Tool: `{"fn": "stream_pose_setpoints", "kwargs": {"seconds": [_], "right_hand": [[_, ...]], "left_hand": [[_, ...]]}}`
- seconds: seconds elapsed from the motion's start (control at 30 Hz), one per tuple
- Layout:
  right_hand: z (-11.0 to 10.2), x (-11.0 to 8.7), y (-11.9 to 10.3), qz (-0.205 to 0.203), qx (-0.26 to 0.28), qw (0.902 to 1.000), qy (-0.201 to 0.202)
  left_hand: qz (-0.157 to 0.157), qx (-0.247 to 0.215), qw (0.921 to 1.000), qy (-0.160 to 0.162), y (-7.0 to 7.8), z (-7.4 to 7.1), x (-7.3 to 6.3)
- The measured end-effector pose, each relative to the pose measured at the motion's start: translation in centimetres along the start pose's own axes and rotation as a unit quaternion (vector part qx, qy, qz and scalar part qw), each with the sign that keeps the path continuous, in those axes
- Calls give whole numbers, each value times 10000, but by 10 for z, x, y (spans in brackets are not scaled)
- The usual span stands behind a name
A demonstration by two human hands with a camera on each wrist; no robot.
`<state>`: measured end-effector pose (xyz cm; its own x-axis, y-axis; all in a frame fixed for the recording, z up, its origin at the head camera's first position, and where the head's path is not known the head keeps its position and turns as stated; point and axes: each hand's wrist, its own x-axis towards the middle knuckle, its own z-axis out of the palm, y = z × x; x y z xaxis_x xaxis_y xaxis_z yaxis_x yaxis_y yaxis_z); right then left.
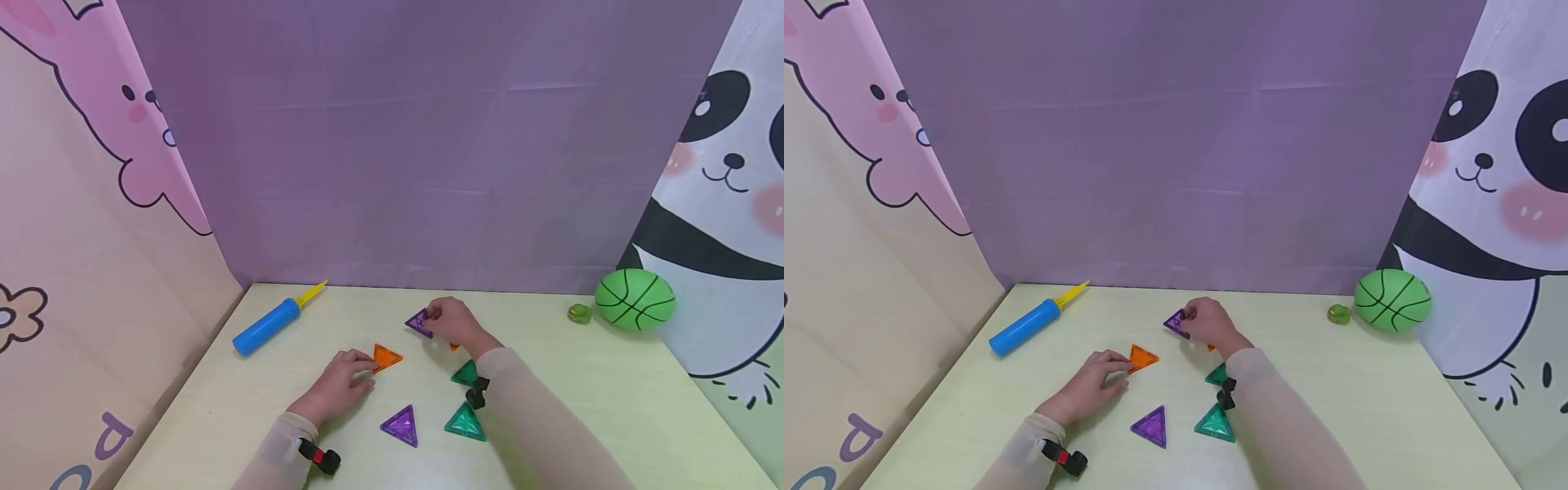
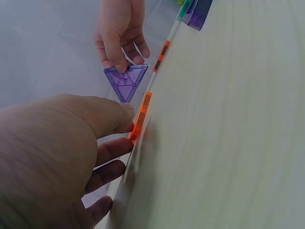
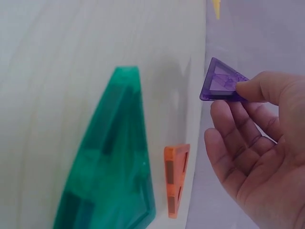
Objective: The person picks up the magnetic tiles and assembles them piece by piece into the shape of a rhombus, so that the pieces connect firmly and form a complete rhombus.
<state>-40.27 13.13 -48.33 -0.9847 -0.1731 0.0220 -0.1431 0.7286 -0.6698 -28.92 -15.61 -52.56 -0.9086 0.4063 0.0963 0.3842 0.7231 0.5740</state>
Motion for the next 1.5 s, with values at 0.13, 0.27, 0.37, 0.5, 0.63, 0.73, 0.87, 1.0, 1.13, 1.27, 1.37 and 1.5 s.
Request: {"fn": "stream_pose_setpoints", "kwargs": {"seconds": [0.13,0.27,0.37,0.5,0.63,0.73,0.87,1.0,1.13,1.27,1.37,1.5], "right_hand": [[-2,-6,-3,-43,50,10000,3],[-3,-14,-10,-81,128,9999,-14],[-3,-19,-16,-125,175,9998,24],[-4,-25,-22,-185,274,9994,121],[-2,-31,-28,-188,280,9993,160],[0,-36,-31,-150,316,9993,150],[3,-41,-34,-129,416,9989,200],[6,-45,-34,-151,354,9990,242],[9,-49,-35,-221,285,9992,175],[11,-54,-37,-231,236,9994,78],[13,-57,-38,-138,128,9998,63],[16,-60,-39,-32,-15,10000,53]], "left_hand": [[57,22,10000,9,1,0,0],[145,64,9999,33,3,0,1],[182,109,9998,34,4,1,1],[185,112,9998,18,5,3,1],[117,103,9999,-30,6,4,1],[116,146,9998,-78,6,5,1],[131,183,9997,-97,7,4,1],[144,234,9996,-75,8,5,1],[170,257,9995,-86,9,6,1],[171,281,9994,-138,11,6,1],[145,275,9993,-198,13,6,1],[164,305,9992,-217,15,6,1]]}}
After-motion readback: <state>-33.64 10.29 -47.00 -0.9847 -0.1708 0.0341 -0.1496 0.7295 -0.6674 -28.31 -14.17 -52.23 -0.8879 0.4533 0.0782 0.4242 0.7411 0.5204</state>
